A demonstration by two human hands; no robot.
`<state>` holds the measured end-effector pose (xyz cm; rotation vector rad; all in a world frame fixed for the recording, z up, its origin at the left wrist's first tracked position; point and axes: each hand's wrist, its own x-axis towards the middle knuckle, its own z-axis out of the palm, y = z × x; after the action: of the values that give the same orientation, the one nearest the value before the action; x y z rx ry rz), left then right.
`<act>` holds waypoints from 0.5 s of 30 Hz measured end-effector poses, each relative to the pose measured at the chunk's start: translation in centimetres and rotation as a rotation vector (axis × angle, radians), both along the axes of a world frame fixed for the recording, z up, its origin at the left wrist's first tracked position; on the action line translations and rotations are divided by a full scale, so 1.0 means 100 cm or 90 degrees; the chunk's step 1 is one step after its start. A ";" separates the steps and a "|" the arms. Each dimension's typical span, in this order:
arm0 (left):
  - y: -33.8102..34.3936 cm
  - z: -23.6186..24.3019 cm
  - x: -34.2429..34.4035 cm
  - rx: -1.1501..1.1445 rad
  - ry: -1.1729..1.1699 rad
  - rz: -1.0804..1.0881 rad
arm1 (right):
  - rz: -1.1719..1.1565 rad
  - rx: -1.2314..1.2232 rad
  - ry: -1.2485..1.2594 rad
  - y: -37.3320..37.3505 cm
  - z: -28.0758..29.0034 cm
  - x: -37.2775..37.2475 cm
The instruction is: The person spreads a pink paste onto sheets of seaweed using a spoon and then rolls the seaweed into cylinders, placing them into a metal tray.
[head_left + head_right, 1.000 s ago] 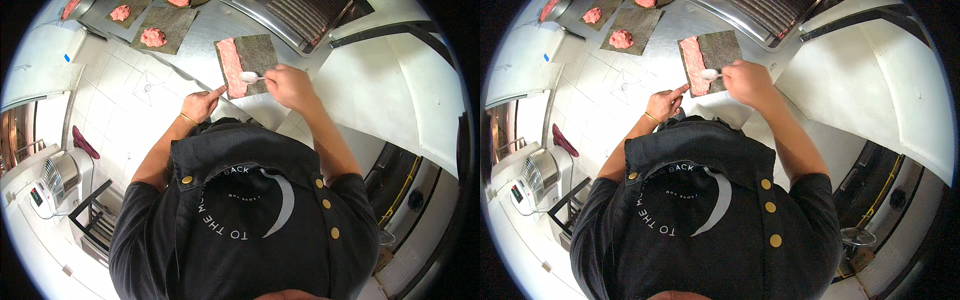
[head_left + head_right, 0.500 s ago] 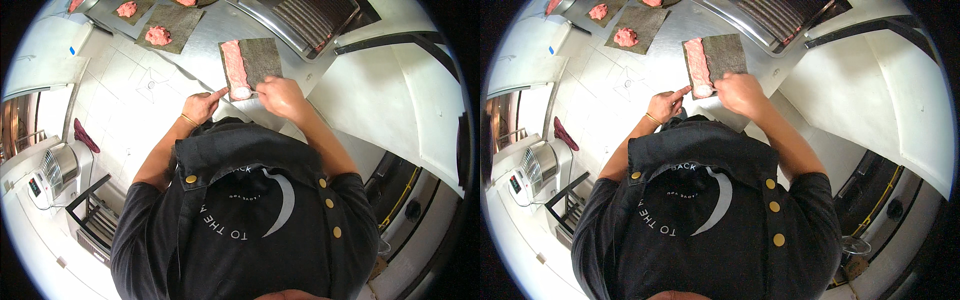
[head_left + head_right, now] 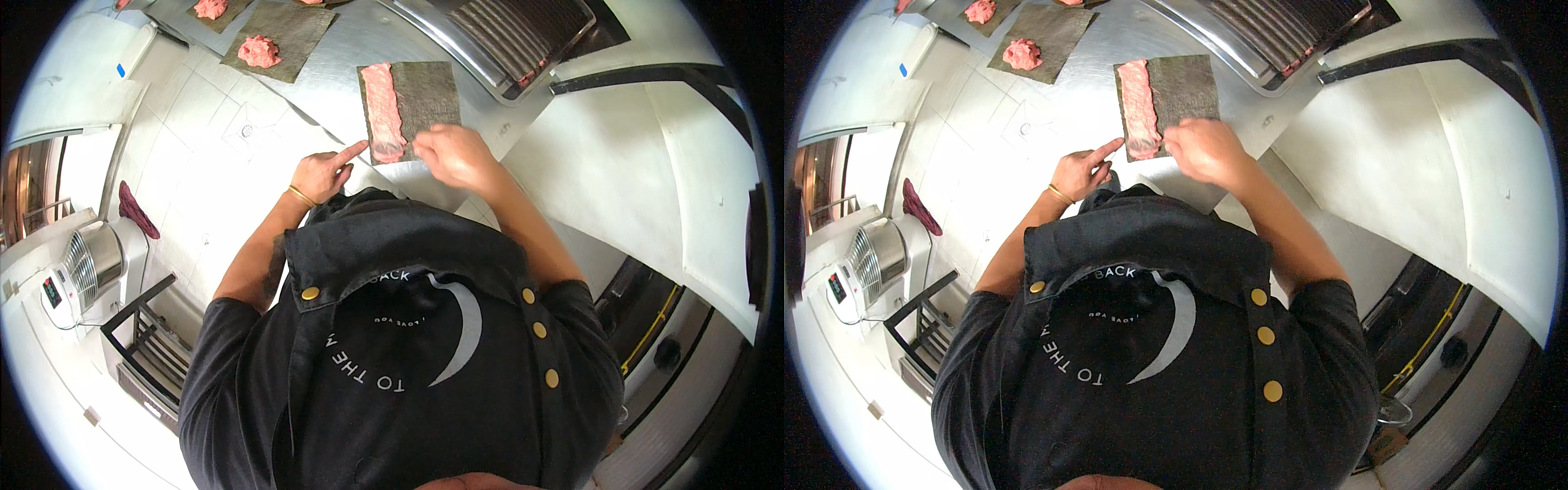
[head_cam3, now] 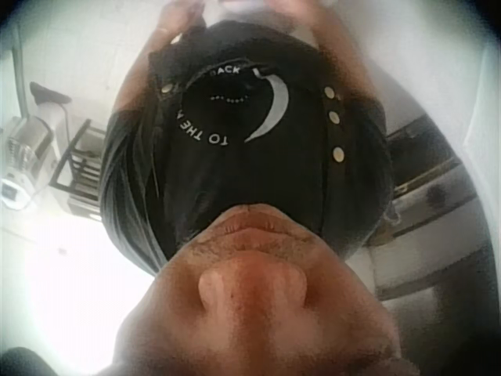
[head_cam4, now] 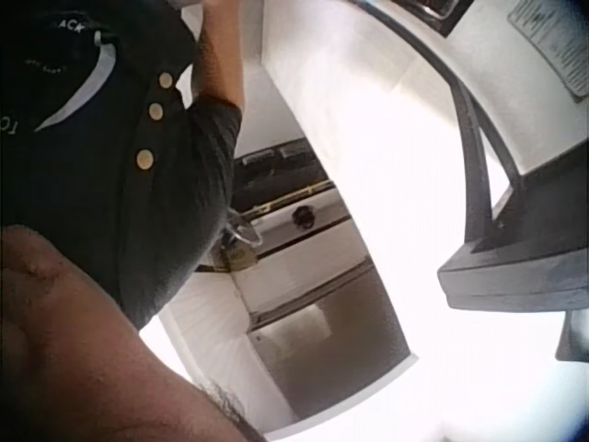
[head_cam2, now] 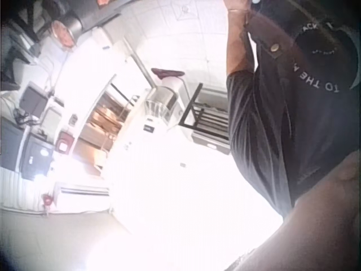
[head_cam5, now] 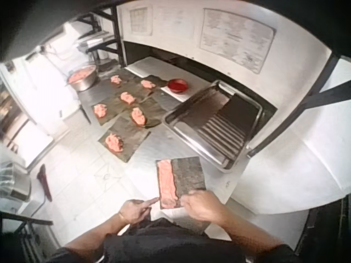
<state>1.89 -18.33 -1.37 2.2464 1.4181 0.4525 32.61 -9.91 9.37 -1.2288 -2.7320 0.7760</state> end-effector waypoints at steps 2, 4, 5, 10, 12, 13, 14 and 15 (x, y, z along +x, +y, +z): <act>-0.010 -0.007 -0.006 0.003 -0.056 0.079 | -0.017 -0.020 0.026 -0.005 0.010 0.009; -0.025 -0.016 -0.013 -0.028 -0.084 0.165 | -0.042 -0.017 0.059 -0.003 0.010 0.012; -0.032 -0.020 -0.017 -0.062 -0.085 0.212 | -0.059 -0.003 0.080 0.003 0.002 0.012; -0.080 -0.057 -0.067 -0.283 0.083 0.334 | 0.003 -0.029 0.055 -0.009 -0.005 0.015; -0.107 -0.072 -0.089 -0.365 0.127 0.374 | -0.020 -0.056 0.066 -0.020 0.010 0.017; -0.117 -0.076 -0.098 -0.419 0.138 0.399 | -0.043 -0.049 0.077 -0.019 0.008 0.017; -0.131 -0.085 -0.110 -0.438 0.144 0.410 | -0.063 -0.043 0.089 -0.015 0.006 0.015; -0.147 -0.099 -0.120 -0.457 0.157 0.433 | -0.080 -0.039 0.102 -0.012 0.004 0.014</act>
<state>-10.15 -33.07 -11.27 1.2529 2.0505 -0.1469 34.00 -11.11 9.75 -1.2752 -2.4965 0.9063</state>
